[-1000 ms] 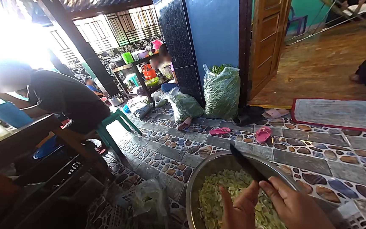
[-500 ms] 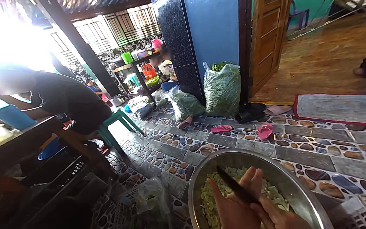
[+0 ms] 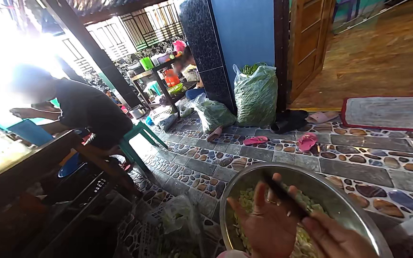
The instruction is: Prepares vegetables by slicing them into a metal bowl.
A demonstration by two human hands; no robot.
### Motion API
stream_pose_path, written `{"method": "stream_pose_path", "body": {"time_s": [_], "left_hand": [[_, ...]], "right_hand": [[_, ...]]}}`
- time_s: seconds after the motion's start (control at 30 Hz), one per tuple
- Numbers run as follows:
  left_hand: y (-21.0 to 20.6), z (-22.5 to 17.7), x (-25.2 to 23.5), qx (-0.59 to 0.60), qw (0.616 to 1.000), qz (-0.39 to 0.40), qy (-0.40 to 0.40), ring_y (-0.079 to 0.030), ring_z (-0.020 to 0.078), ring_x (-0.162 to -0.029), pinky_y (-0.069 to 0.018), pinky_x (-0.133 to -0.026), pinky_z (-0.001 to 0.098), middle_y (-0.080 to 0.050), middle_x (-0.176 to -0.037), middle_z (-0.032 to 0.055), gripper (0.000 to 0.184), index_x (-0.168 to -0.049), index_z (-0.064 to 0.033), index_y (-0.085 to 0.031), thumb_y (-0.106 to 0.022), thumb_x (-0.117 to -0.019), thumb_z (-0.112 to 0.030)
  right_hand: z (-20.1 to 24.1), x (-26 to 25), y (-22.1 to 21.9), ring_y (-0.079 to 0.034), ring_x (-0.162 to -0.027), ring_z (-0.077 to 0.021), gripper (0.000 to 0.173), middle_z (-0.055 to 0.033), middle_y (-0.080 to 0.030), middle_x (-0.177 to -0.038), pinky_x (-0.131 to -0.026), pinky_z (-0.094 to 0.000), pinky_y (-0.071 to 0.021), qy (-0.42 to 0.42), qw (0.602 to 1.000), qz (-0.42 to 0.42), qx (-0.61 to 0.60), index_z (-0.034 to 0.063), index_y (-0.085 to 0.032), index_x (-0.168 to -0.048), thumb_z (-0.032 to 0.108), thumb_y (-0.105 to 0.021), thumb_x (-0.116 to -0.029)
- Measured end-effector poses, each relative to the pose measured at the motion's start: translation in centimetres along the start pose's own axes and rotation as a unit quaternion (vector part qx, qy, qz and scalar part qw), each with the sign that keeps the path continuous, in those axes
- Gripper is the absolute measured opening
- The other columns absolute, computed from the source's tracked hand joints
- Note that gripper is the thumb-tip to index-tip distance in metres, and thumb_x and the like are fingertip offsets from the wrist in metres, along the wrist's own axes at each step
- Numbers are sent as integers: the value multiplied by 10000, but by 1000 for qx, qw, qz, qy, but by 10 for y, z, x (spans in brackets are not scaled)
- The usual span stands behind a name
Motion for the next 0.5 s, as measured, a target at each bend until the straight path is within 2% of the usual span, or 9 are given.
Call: {"method": "stream_pose_path", "body": {"time_s": [0.03, 0.1, 0.13, 0.17, 0.23, 0.27, 0.3, 0.4, 0.5], "left_hand": [[-6, 0, 1, 9, 1000, 22, 14, -509, 323, -1392, -461, -1075, 508, -462, -1590, 60, 867, -1149, -333, -757, -322, -744, -965], [-13, 0, 1, 12, 998, 52, 30, -473, 282, -1432, -434, -1109, 479, -410, -1627, 50, 937, -1111, -221, -771, -367, -712, -967], [-14, 1, 2, 17, 998, 49, 34, -491, 277, -1418, -448, -1099, 467, -444, -1605, 60, 971, -1125, -175, -769, -413, -693, -969], [-16, 2, 2, 28, 997, 60, 35, -494, 303, -1413, -463, -1095, 467, -436, -1602, 106, 1045, -1291, -140, -705, -454, -692, -958], [-22, 0, 2, 16, 997, 69, 20, -457, 329, -1440, -460, -1089, 483, -407, -1625, 85, 933, -1318, -315, -691, -413, -710, -966], [-25, -5, 2, -13, 998, 66, -6, -453, 368, -1435, -458, -1073, 520, -413, -1621, 84, 852, -1341, -479, -636, -276, -748, -972], [-24, -11, 1, -26, 998, 53, -33, -475, 429, -1403, -475, -1041, 569, -432, -1602, 127, 810, -1421, -539, -524, -213, -791, -943], [-9, -27, -1, -13, 998, 6, -64, -534, 505, -1316, -513, -977, 630, -473, -1538, 211, 841, -1586, -444, -175, -314, -868, -859], [-4, -21, 0, -43, 998, -18, -31, -554, 427, -1327, -521, -996, 557, -495, -1527, 190, 986, -1614, -354, -119, -104, -816, -932]], "right_hand": [[1, -6, 13, -583, -547, -201, 419, -124, -579, -693, -518, -400, -523, 1, 999, -27, -27, -71, -576, -1082, 308, -402, -1126], [5, -14, 26, -580, -546, -199, 404, -120, -587, -696, -518, -389, -513, 9, 999, -41, -8, -59, -577, -1078, 303, -403, -1127], [8, -14, 24, -599, -561, -243, 422, -145, -600, -701, -532, -435, -519, 9, 999, -29, 21, -69, -589, -1086, 314, -415, -1123], [10, -12, 17, -621, -580, -296, 442, -175, -616, -711, -544, -488, -522, 11, 998, -16, 54, -76, -601, -1087, 329, -427, -1118], [13, -6, 5, -654, -610, -375, 452, -214, -638, -723, -536, -556, -516, 23, 993, -10, 113, -75, -623, -1058, 339, -449, -1106], [11, -3, 1, -656, -614, -382, 446, -216, -637, -720, -528, -556, -508, 28, 992, -14, 126, -70, -625, -1033, 337, -456, -1105], [7, -1, -1, -654, -613, -381, 443, -216, -634, -715, -524, -550, -505, 30, 991, -19, 128, -72, -626, -1021, 329, -456, -1104], [-2, 4, 6, -635, -594, -354, 459, -217, -621, -708, -526, -524, -505, 37, 994, -38, 97, -94, -616, -1025, 324, -446, -1112], [5, -2, 19, -627, -578, -335, 460, -206, -622, -699, -516, -504, -500, 54, 992, -37, 112, -76, -618, -1016, 340, -446, -1113]]}}
Point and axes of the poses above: each hand's wrist, its own x-axis away from the middle knuckle, its own y-axis out of the back of the hand, z = x × y, the point moved 10 cm from there along -x, towards the middle knuckle
